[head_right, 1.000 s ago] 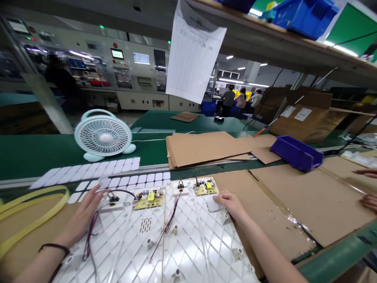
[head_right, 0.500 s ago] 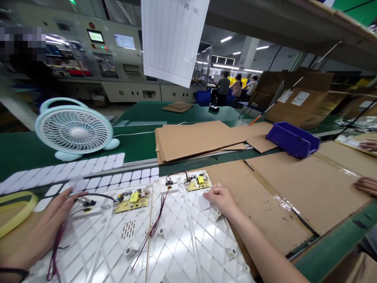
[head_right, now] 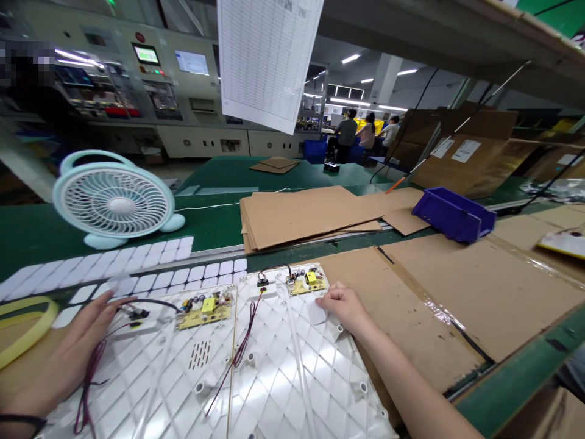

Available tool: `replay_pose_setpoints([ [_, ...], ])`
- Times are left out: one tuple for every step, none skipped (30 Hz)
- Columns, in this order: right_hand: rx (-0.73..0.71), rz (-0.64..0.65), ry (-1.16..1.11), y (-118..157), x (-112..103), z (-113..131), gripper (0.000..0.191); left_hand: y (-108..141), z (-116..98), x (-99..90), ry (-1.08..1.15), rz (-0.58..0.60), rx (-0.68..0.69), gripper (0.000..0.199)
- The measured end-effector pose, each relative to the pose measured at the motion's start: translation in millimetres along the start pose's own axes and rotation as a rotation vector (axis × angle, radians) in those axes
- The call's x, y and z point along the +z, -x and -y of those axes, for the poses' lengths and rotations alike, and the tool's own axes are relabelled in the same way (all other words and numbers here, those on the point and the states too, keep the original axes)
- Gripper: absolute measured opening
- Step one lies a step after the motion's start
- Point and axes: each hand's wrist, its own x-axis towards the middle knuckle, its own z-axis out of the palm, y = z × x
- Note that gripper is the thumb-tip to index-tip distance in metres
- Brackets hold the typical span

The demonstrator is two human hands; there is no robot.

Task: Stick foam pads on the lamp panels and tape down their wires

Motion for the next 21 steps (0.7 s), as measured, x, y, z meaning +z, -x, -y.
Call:
replay_pose_setpoints([
  [-0.005,-0.005,0.009,0.3,0.1,0.0,0.033,0.4,-0.5,0.0,0.001,0.003,0.000,0.074],
  [-0.011,-0.011,0.021,0.7,0.3,0.2,0.033,0.7,-0.8,-0.1,0.002,0.008,0.000,0.074],
  [-0.016,-0.016,0.033,0.9,0.4,0.5,0.034,1.0,-1.1,-0.3,0.002,0.011,-0.001,0.074],
  [-0.021,-0.022,0.044,1.0,0.5,0.8,0.035,1.3,-1.4,-0.5,0.003,0.010,-0.002,0.075],
  [-0.024,-0.026,0.053,0.9,0.6,1.3,0.035,1.7,-1.9,-0.7,0.006,0.010,-0.003,0.075],
  [-0.025,-0.026,0.059,0.7,0.5,1.7,0.035,2.1,-2.5,-0.8,0.008,0.011,-0.005,0.076],
  [-0.025,-0.023,0.065,0.4,0.3,2.0,0.035,2.6,-3.2,-1.0,0.010,0.012,-0.008,0.076],
  [-0.024,-0.016,0.071,0.0,0.0,2.2,0.035,3.2,-4.1,-1.0,0.013,0.014,-0.012,0.076],
  [-0.023,-0.009,0.078,-0.4,-0.3,2.3,0.034,3.6,-4.9,-1.0,0.018,0.016,-0.017,0.076],
  [-0.023,-0.003,0.084,-0.8,-0.6,2.1,0.033,4.0,-5.6,-0.9,0.022,0.016,-0.021,0.075],
  [-0.024,0.001,0.089,-1.1,-0.9,1.8,0.032,4.2,-6.1,-0.7,0.025,0.017,-0.021,0.075],
  [-0.026,0.001,0.094,-1.3,-1.0,1.4,0.031,4.2,-6.3,-0.5,0.026,0.016,-0.017,0.075],
  [-0.030,-0.001,0.098,-1.3,-1.1,1.0,0.031,4.1,-6.3,-0.2,0.026,0.015,-0.012,0.074],
  [-0.035,-0.002,0.103,-1.2,-1.1,0.8,0.030,3.8,-6.0,0.1,0.024,0.015,-0.008,0.074],
  [-0.042,-0.001,0.110,-1.0,-1.1,0.7,0.030,3.5,-5.6,0.3,0.021,0.015,-0.005,0.074],
  [-0.051,0.001,0.119,-0.6,-1.1,1.1,0.029,3.1,-5.1,0.6,0.020,0.014,-0.006,0.073],
  [-0.060,0.005,0.130,-0.1,-1.2,1.8,0.029,2.9,-4.8,0.7,0.021,0.014,-0.010,0.073],
  [-0.068,0.010,0.142,0.4,-1.5,3.0,0.028,2.7,-4.5,0.8,0.021,0.013,-0.012,0.073],
  [-0.076,0.018,0.156,1.0,-2.2,4.5,0.027,2.5,-4.4,0.9,0.020,0.014,-0.013,0.073],
  [-0.083,0.030,0.171,1.5,-3.1,6.1,0.026,2.3,-4.3,1.0,0.017,0.013,-0.014,0.074],
  [-0.091,0.048,0.187,1.9,-4.5,7.7,0.025,2.1,-4.2,1.0,0.012,0.012,-0.015,0.074],
])
